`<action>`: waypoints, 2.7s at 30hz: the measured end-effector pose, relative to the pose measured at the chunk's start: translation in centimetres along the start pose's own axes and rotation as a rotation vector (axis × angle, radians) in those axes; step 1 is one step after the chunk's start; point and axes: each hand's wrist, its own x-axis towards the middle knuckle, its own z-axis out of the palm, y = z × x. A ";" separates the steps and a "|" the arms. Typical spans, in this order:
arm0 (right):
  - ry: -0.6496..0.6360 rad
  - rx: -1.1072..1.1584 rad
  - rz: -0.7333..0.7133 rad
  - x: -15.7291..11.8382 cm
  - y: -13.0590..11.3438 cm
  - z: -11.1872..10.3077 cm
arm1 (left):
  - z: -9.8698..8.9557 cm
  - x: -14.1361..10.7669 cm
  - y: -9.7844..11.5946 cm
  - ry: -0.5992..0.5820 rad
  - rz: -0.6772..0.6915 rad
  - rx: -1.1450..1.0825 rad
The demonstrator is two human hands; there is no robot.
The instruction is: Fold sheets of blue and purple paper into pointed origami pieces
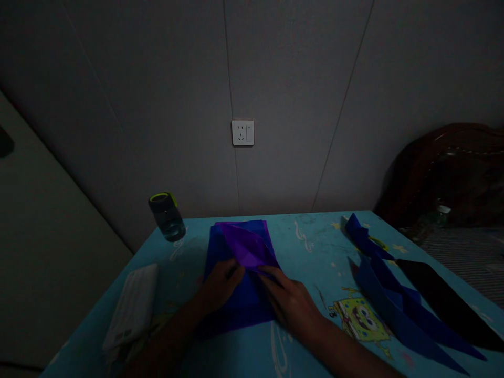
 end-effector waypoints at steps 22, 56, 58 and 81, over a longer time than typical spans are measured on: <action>0.028 0.364 0.595 0.7 1.6 -1.1 | 0.3 0.5 0.1 0.089 -0.089 -0.159; 0.299 1.074 0.714 1.5 1.3 -0.9 | 0.5 0.3 0.4 0.030 0.152 0.113; 0.369 1.141 0.743 1.7 1.3 -1.2 | 0.5 0.3 0.7 0.007 0.123 0.025; 0.417 0.759 0.616 0.7 2.3 -0.1 | 0.2 -0.2 1.5 -0.112 -0.072 -0.280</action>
